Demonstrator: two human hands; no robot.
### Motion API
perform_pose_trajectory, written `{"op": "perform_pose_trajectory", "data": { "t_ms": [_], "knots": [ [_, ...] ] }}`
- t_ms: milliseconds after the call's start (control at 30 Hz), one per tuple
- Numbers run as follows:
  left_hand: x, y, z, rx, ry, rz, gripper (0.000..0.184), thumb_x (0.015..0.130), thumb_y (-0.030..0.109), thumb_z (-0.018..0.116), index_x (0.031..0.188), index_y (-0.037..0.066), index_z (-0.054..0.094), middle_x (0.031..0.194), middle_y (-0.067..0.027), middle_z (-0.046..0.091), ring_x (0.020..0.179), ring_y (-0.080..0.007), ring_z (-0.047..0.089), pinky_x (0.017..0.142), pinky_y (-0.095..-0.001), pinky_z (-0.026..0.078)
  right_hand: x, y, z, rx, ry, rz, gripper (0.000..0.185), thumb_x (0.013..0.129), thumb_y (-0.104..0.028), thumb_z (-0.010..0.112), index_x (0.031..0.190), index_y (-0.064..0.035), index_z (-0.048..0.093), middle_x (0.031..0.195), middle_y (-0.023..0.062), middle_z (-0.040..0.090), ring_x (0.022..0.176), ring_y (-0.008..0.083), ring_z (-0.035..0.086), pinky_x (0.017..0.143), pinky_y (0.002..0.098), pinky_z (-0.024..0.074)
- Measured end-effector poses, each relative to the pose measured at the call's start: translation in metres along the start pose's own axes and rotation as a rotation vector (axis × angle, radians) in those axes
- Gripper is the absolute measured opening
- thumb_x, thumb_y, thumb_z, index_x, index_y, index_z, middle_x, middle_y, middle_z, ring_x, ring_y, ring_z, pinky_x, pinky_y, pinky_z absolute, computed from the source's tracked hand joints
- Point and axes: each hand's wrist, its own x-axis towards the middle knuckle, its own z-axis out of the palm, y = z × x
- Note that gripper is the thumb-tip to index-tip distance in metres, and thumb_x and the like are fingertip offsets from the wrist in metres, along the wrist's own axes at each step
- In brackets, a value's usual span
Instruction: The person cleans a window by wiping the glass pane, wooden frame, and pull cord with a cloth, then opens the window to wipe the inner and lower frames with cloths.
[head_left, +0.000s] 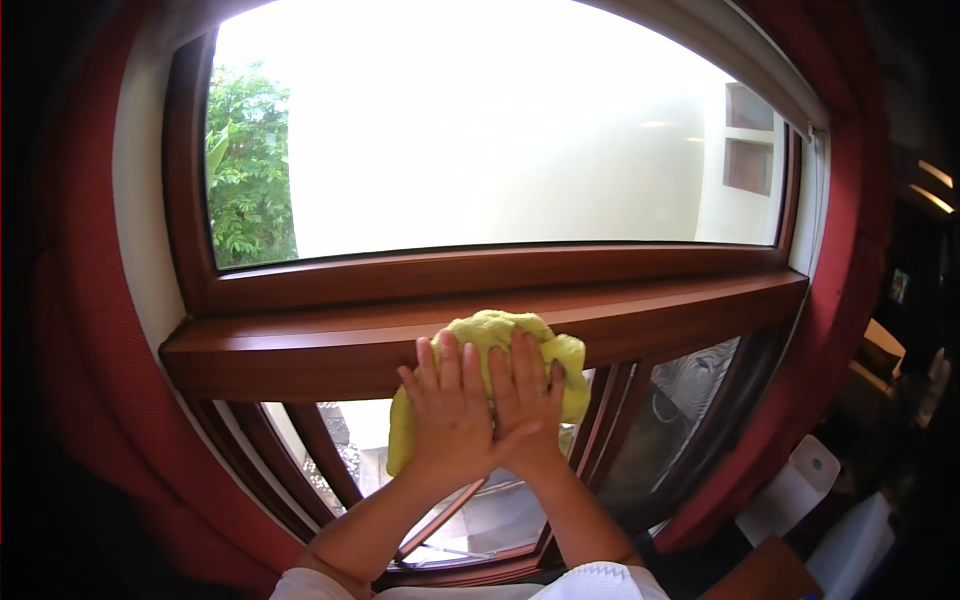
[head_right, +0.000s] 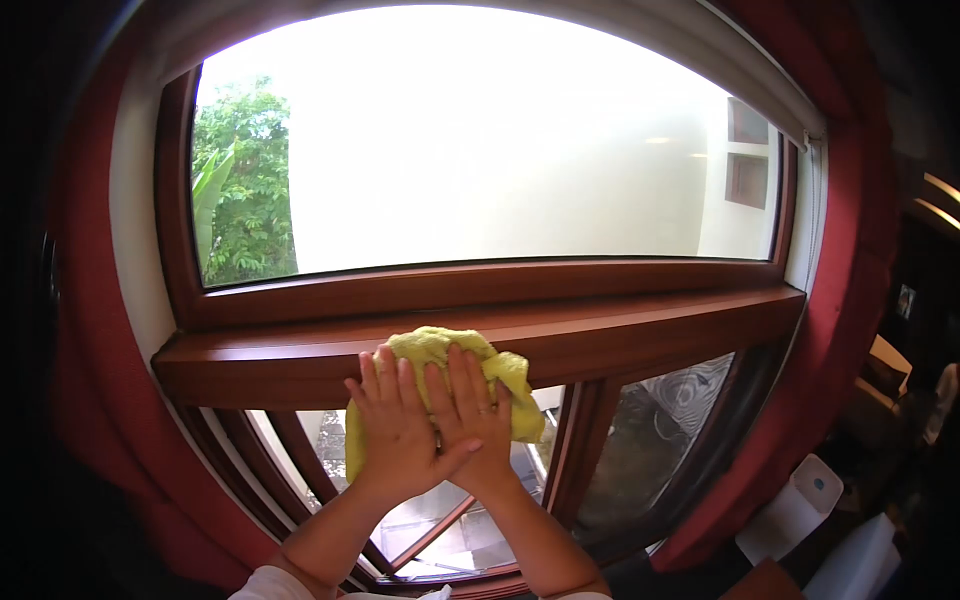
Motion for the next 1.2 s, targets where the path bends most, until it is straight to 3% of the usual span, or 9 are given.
{"op": "perform_pose_trajectory", "data": {
  "t_ms": [167,200,467,667,900,1133,1200],
  "knots": [
    [0.046,0.052,0.015,-0.13,0.037,0.135,0.102,0.078,0.064,0.051,0.136,-0.013,0.016,0.14,-0.0377,0.015,0.131,-0.0544,0.009,0.1,-0.0671,0.008,-0.001,0.055,-0.047,-0.15,0.028,0.061,0.063,0.083,-0.029,0.051,0.138,-0.0052,0.031,0.144,0.0181,0.029,0.134,0.0315,0.027,0.102,0.0543,0.0209],
    [0.058,0.063,0.018,-0.128,0.059,0.158,0.097,0.079,0.064,0.05,0.136,-0.01,0.023,0.14,-0.0337,0.021,0.133,-0.049,0.012,0.104,-0.0601,0.012,0.001,0.066,-0.059,-0.168,0.053,0.073,0.064,0.083,-0.029,0.05,0.138,-0.0038,0.03,0.144,0.0183,0.029,0.134,0.0317,0.027,0.103,0.0542,0.0203],
    [0.134,0.16,0.086,-0.344,0.178,0.328,0.091,0.076,0.06,0.053,0.136,-0.004,0.029,0.138,-0.0281,0.029,0.131,-0.0425,0.023,0.107,-0.0511,0.017,-0.009,0.177,-0.123,-0.387,0.161,0.171,0.065,0.084,-0.03,0.051,0.137,-0.0003,0.03,0.137,0.0199,0.034,0.131,0.0331,0.03,0.105,0.0536,0.02],
    [0.135,0.161,0.087,-0.417,0.256,0.332,0.084,0.074,0.053,0.06,0.132,-0.002,0.034,0.127,-0.0237,0.04,0.118,-0.0381,0.038,0.101,-0.0479,0.028,-0.014,0.205,-0.119,-0.406,0.206,0.216,0.062,0.084,-0.031,0.053,0.134,-0.0004,0.032,0.134,0.0202,0.037,0.129,0.0343,0.032,0.104,0.054,0.0212],
    [0.11,0.102,0.039,-0.341,0.238,0.289,0.08,0.076,0.052,0.061,0.13,-0.001,0.038,0.12,-0.0205,0.044,0.111,-0.0346,0.044,0.096,-0.0455,0.033,0.015,0.128,-0.07,-0.312,0.382,0.051,0.06,0.084,-0.033,0.055,0.131,-0.0008,0.036,0.129,0.0208,0.041,0.125,0.0367,0.036,0.101,0.0553,0.0232],
    [0.044,0.0,-0.031,-0.076,0.126,0.156,0.09,0.072,0.065,0.058,0.13,0.0,0.036,0.125,-0.0201,0.041,0.119,-0.0339,0.039,0.101,-0.0495,0.024,0.032,0.006,-0.015,-0.101,0.182,0.064,0.063,0.081,-0.039,0.053,0.132,-0.0044,0.038,0.133,0.0185,0.04,0.128,0.0337,0.036,0.101,0.0543,0.0218],
    [0.022,-0.036,-0.054,-0.012,0.111,0.104,0.092,0.072,0.066,0.057,0.131,-0.001,0.034,0.126,-0.0214,0.039,0.121,-0.0357,0.037,0.102,-0.0498,0.023,0.033,-0.026,0.012,-0.016,0.152,-0.037,0.065,0.08,-0.037,0.054,0.134,-0.0058,0.036,0.136,0.0196,0.038,0.13,0.0337,0.033,0.1,0.0545,0.0231]
  ]
}}
